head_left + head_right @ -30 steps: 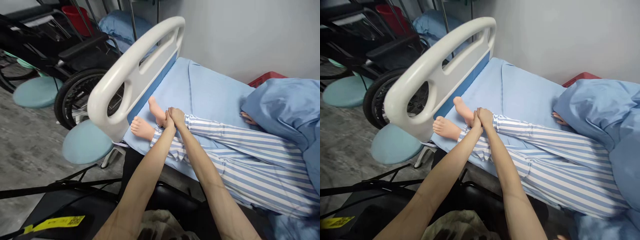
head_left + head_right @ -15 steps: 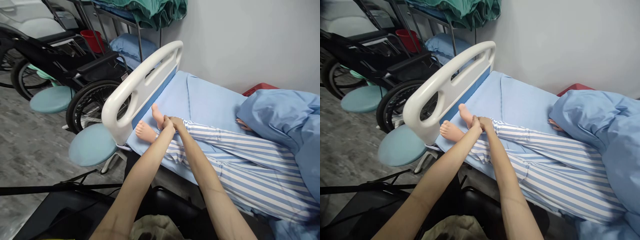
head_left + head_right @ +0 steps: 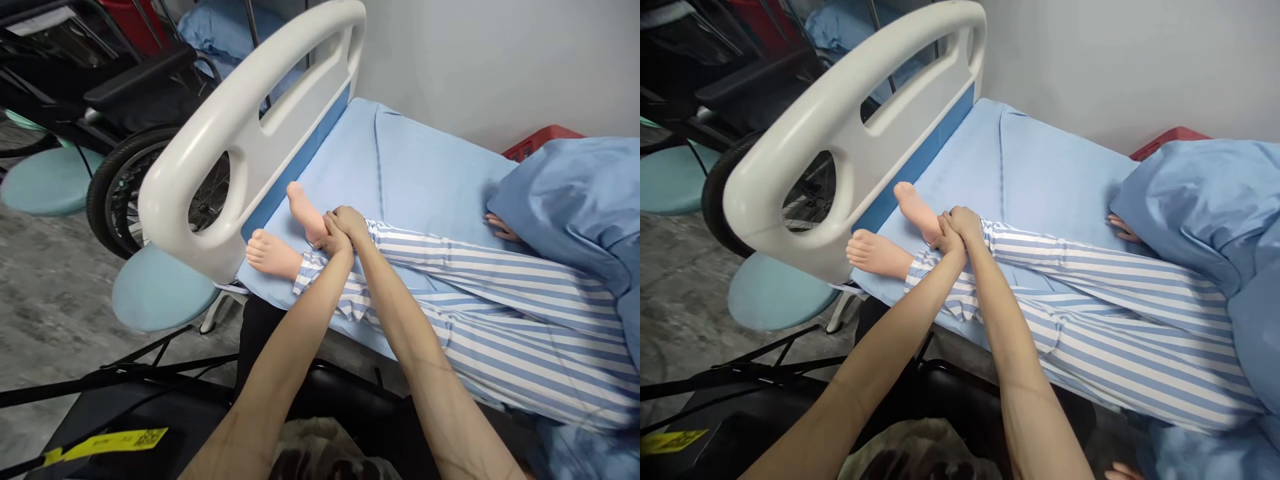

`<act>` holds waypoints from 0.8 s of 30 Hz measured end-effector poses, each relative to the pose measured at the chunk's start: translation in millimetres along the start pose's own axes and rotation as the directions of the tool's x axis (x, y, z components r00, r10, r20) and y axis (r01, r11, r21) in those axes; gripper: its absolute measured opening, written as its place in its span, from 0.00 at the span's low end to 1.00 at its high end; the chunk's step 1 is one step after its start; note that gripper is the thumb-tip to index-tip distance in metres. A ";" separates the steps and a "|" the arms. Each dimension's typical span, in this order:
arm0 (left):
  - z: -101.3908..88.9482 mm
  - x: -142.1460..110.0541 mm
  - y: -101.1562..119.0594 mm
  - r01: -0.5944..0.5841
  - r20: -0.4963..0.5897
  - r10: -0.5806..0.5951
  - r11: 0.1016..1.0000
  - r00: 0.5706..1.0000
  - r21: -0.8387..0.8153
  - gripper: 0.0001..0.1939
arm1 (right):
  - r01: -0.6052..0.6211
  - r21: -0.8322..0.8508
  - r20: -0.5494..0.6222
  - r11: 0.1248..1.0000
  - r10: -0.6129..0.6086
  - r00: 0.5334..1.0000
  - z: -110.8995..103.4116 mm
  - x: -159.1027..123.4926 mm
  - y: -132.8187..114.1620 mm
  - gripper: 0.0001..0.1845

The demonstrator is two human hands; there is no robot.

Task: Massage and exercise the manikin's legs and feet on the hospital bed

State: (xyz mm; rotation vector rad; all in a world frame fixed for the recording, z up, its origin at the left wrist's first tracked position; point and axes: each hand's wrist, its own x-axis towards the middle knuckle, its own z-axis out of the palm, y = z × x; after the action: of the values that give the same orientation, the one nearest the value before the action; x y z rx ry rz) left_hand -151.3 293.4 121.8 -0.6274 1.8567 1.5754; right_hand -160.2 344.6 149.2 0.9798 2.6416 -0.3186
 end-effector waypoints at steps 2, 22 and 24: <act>-4.1 2.9 2.0 -0.022 0.046 0.023 1.000 0.999 -0.016 0.40 | 0.014 -0.012 -0.086 1.000 -0.015 0.996 2.3 -6.6 -1.8 0.27; -168.2 -42.5 -36.2 -0.131 0.304 0.202 0.962 0.931 -0.238 0.07 | 0.118 0.222 -0.083 0.968 -0.101 0.991 45.8 -134.2 -81.1 0.32; -151.3 -48.1 -42.1 -0.009 0.373 0.098 0.972 0.923 -0.234 0.07 | 0.101 0.218 -0.022 0.971 -0.098 0.995 44.8 -140.9 -61.6 0.29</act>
State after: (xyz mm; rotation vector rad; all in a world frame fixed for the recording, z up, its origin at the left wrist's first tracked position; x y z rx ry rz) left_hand -111.0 135.5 142.3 -0.3333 1.4267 1.8152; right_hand -90.4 201.3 164.0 0.9153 2.7137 -0.6411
